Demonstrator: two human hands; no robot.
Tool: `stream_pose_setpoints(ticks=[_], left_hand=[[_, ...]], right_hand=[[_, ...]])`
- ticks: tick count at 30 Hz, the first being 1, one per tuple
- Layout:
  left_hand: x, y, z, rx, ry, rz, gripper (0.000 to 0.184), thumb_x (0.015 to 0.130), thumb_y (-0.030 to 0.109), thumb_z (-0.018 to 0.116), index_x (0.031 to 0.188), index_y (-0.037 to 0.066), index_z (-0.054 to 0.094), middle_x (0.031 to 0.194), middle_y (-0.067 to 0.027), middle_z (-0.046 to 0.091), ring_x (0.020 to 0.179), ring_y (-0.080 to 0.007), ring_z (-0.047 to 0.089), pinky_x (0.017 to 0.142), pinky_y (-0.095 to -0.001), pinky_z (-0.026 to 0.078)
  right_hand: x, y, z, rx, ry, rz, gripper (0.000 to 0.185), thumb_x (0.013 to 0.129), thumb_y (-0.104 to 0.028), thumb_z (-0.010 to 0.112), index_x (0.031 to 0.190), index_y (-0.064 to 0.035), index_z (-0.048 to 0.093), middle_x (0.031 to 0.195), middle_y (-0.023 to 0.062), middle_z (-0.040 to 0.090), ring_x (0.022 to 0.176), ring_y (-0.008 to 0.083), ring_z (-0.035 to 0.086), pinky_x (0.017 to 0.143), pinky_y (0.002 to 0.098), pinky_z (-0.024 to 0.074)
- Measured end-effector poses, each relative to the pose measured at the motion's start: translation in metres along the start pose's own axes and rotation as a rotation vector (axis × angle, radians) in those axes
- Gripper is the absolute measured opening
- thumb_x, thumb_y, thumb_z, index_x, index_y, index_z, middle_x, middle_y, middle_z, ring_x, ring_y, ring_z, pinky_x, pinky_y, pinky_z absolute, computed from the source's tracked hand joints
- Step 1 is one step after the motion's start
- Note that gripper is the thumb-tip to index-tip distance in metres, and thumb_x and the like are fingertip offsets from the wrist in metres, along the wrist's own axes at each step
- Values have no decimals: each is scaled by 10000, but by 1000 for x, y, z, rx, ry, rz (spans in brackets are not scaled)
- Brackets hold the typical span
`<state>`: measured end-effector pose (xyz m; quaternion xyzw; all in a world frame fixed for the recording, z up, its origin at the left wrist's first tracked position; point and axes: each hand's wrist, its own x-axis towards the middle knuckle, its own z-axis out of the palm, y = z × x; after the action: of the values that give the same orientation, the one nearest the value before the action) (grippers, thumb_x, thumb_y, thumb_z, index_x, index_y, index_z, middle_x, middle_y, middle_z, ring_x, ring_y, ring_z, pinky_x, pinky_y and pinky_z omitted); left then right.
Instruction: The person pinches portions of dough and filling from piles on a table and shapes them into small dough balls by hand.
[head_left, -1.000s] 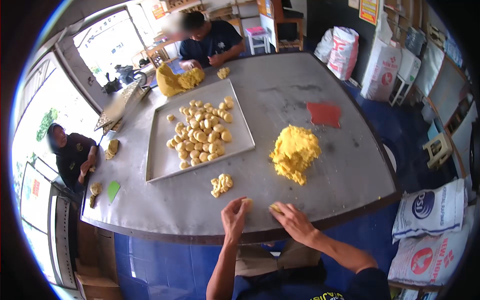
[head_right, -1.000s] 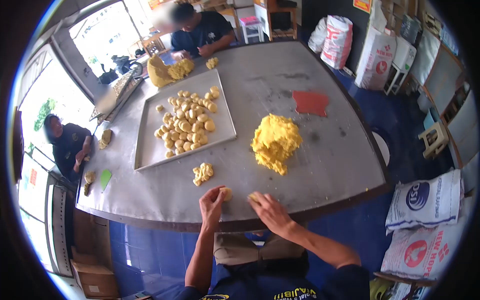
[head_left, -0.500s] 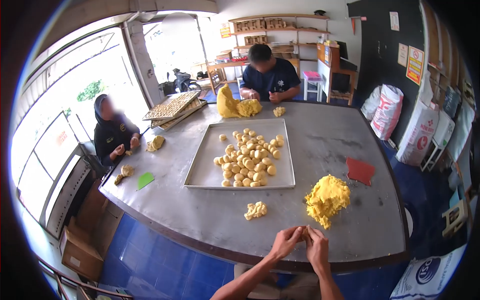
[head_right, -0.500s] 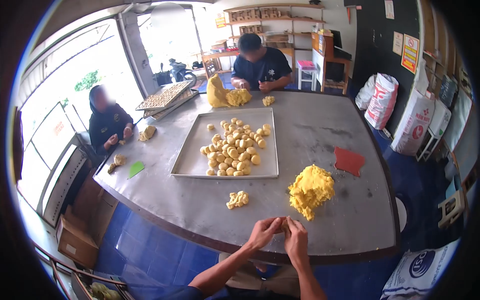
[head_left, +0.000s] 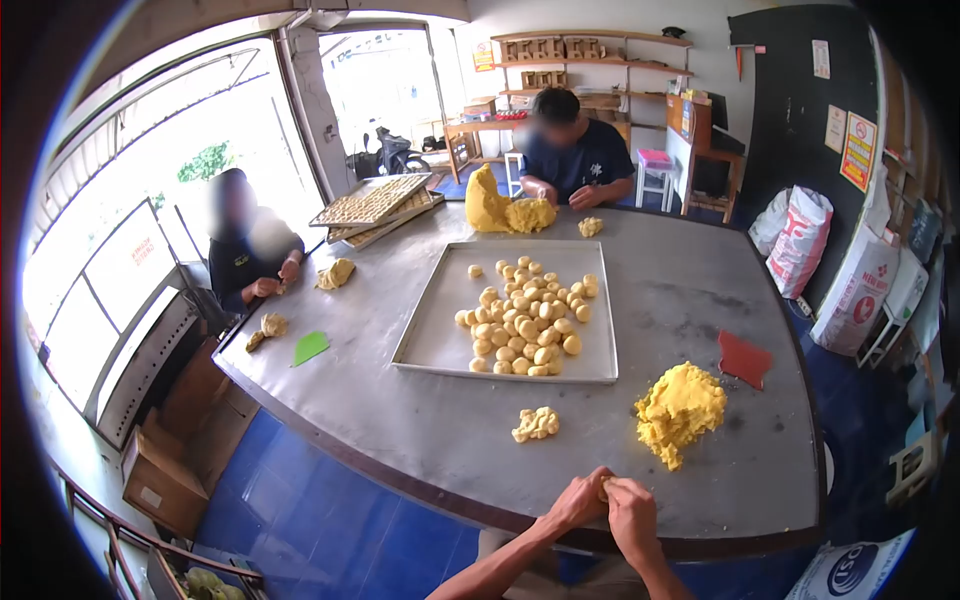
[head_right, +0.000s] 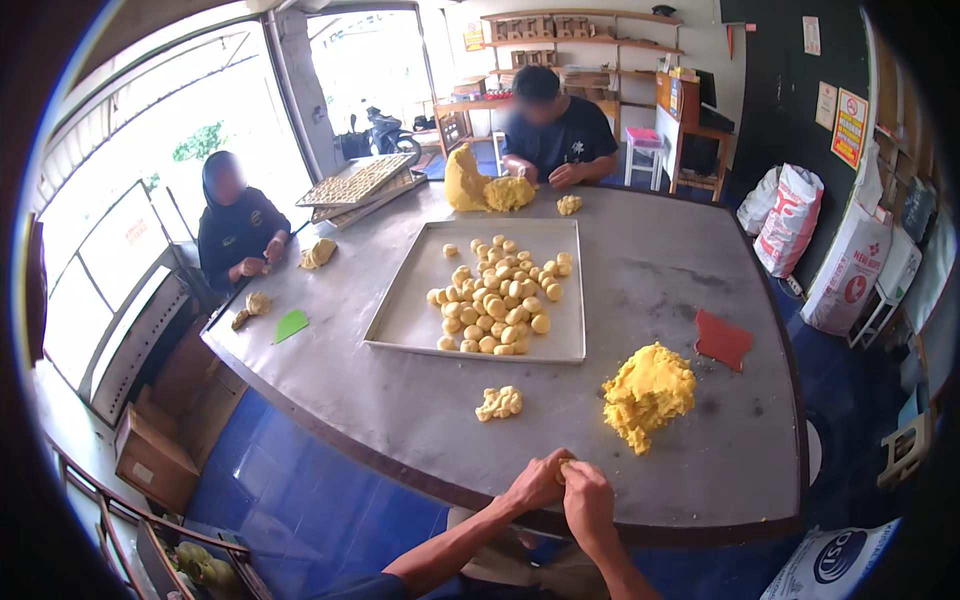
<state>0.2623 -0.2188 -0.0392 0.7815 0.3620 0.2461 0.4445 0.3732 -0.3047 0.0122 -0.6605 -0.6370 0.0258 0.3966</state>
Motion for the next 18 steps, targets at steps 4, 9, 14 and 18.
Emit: stream_pose_setpoints(ticks=[4, 9, 14, 18], left_hand=[[1, 1, -7, -134, -34, 67, 305, 830, 162, 734, 1095, 45, 638, 960, -196, 718, 904, -390, 699, 773, -440, 547], [-2, 6, -9, -139, -80, 148, 271, 823, 141, 769, 1048, 32, 666, 916, -174, 708, 864, -340, 711, 757, -408, 549], [-3, 7, -4, -121, -66, 72, 283, 870, 216, 775, 1046, 12, 687, 942, -205, 713, 850, -319, 721, 734, -405, 549], [4, 0, -3, -194, 17, -8, 321, 994, 306, 646, 964, -6, 713, 831, -170, 696, 716, -235, 669, 674, -356, 527]], right_hand=[[11, -4, -14, 210, -97, 111, 267, 818, -32, 745, 1085, -35, 748, 960, 160, 700, 897, 324, 688, 809, 400, 551], [26, 56, 8, 354, -304, 361, 484, 726, -174, 877, 1177, -71, 735, 875, 115, 656, 767, 221, 641, 735, 350, 545], [26, 34, -21, 250, -295, 268, 486, 757, -86, 813, 1230, -65, 704, 957, 134, 647, 863, 244, 642, 795, 358, 533], [66, 43, -66, -314, 277, 101, 593, 804, -77, 794, 1356, -20, 588, 1212, 199, 616, 1110, 362, 602, 960, 418, 491]])
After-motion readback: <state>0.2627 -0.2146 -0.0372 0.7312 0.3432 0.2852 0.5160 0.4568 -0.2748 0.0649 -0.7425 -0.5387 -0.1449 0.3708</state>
